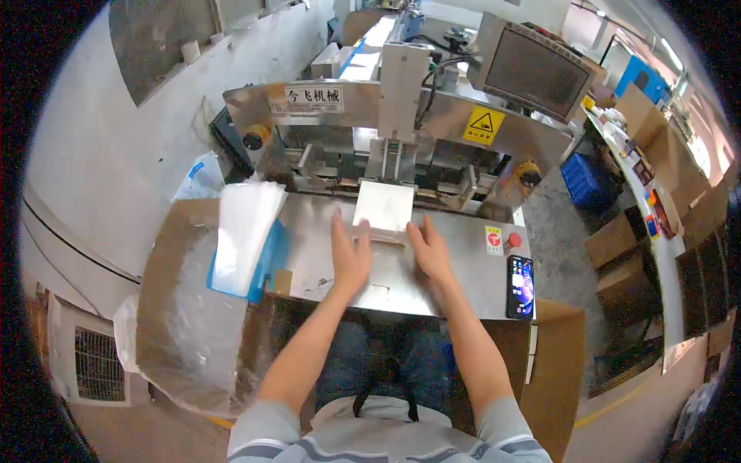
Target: Packaging small white boxes into plastic bags using a heat-sealing machine and placing them into a larger shipping carton.
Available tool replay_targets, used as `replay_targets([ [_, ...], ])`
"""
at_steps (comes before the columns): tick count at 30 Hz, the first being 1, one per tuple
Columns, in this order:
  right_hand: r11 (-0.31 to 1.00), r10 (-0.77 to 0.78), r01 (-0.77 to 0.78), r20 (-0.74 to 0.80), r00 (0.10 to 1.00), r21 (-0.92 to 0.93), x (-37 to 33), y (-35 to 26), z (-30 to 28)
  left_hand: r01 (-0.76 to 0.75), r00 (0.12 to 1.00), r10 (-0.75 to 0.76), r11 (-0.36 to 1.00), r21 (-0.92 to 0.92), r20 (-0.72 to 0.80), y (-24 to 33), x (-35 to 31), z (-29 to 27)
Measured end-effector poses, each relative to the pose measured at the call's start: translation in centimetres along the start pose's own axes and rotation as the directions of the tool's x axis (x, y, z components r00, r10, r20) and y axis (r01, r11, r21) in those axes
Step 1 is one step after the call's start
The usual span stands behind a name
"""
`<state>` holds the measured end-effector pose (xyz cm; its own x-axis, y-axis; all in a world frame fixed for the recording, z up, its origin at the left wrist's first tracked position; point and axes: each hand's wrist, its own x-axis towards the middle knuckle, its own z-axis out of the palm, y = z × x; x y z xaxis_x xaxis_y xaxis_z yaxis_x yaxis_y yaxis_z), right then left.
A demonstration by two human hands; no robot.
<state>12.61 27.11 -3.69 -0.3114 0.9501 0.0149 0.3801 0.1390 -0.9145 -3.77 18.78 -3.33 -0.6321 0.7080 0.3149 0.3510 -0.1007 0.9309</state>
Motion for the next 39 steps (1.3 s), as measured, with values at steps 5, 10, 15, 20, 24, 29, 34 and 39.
replay_targets([
  [5, 0.97, -0.232, 0.224, -0.08, 0.969, -0.098, 2.4, -0.8, 1.9, 0.251, 0.944, -0.252, 0.967, 0.031, 0.211, 0.0, 5.6, 0.9],
  [10, 0.922, -0.021, 0.028, -0.023, 1.0, 0.387, -0.2, -1.1, 0.7, 0.272, 0.936, -0.267, 0.962, 0.011, 0.23, 1.5, 1.8, 0.6],
  [15, 0.844, 0.019, -0.077, 0.114, 0.993, 0.531, -6.9, -2.9, -3.9, 0.633, 0.765, -0.458, 0.667, -0.394, 0.454, 1.6, -2.6, -2.9],
  [20, 0.846, -0.015, -0.022, 0.066, 0.998, 0.532, -10.8, 0.2, -6.9, 0.672, 0.706, -0.438, 0.661, -0.333, 0.556, 1.3, 0.2, 0.6],
  [24, 0.863, -0.032, -0.03, 0.114, 0.993, 0.504, -13.7, -0.6, -8.7, 0.164, 0.8, -0.195, 0.981, 0.105, 0.568, -0.2, 3.2, 4.7],
  [29, 0.895, -0.035, 0.003, 0.065, 0.997, 0.447, -16.3, 0.4, -9.3, -0.607, 0.779, 0.315, 0.594, 0.527, 0.542, -3.0, 5.6, 7.6],
  [34, 0.901, -0.052, 0.021, 0.059, 0.997, 0.434, -17.1, 1.2, -9.3, -0.544, 0.822, 0.299, 0.665, 0.511, 0.485, -4.5, 5.2, 6.4],
  [39, 0.899, -0.057, 0.03, 0.049, 0.997, 0.437, -17.3, 1.1, -9.4, -0.59, 0.782, 0.301, 0.638, 0.495, 0.546, -2.3, 5.6, 6.5],
])
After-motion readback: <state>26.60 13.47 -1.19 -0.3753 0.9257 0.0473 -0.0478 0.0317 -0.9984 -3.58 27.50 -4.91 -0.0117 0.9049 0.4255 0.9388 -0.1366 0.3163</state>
